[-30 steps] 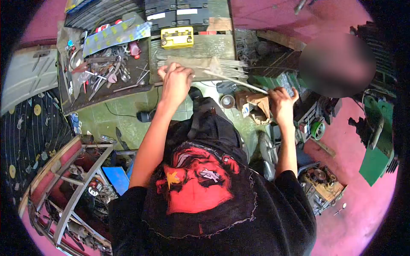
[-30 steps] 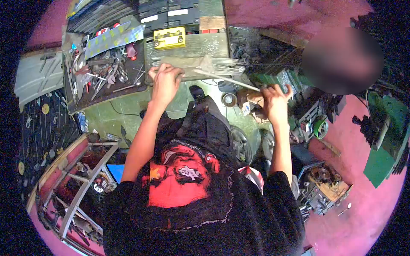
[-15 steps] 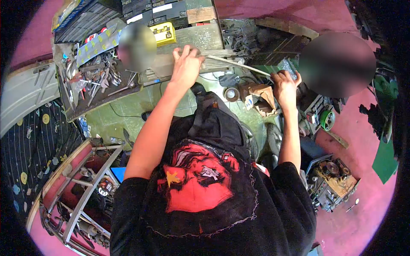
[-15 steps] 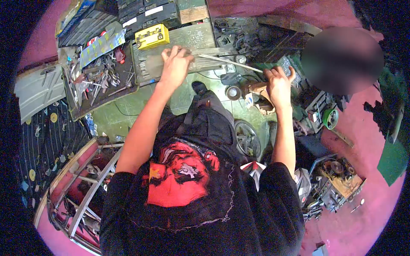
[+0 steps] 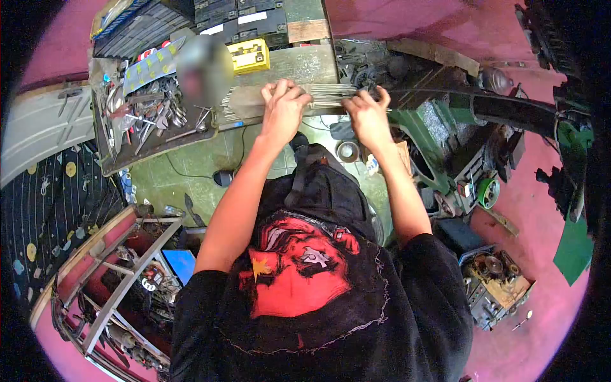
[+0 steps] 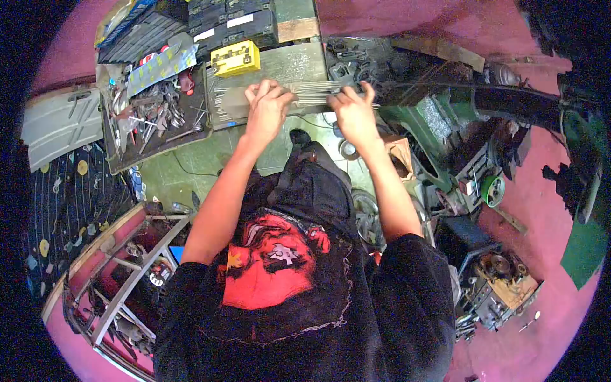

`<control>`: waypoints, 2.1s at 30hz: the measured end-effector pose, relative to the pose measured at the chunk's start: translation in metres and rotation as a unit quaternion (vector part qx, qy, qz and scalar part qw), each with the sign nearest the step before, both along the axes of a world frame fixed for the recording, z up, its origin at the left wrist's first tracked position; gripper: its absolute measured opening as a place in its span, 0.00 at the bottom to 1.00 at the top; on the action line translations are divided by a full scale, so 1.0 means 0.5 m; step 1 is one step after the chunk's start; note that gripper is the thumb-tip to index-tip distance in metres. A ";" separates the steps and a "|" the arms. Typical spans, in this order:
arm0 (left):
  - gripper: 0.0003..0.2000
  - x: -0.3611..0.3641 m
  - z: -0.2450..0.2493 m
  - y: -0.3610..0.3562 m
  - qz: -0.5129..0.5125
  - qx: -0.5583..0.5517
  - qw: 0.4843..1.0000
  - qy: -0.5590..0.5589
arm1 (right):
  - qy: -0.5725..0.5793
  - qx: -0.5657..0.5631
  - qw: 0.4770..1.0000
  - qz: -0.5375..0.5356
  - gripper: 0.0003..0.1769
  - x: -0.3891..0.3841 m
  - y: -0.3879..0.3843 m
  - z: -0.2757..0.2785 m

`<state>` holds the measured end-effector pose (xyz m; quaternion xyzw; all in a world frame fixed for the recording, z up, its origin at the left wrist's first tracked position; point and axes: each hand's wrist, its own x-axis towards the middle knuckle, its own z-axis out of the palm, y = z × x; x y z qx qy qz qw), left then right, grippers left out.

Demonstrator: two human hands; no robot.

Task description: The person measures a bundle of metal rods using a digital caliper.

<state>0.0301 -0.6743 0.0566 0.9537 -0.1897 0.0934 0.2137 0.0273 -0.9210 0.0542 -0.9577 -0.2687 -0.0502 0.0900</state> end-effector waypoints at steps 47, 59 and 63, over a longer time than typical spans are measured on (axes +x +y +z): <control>0.07 -0.510 -0.112 0.485 0.525 -0.127 0.838 0.077 | -0.023 0.043 0.998 -0.045 0.25 -0.007 0.387 0.011; 0.11 -0.615 -0.128 0.835 0.594 -0.160 0.781 0.108 | 0.033 0.040 0.993 0.104 0.28 -0.079 0.861 0.027; 0.13 -0.683 -0.124 0.962 0.589 -0.165 0.780 0.131 | 0.044 0.024 0.990 0.130 0.25 -0.125 1.009 0.057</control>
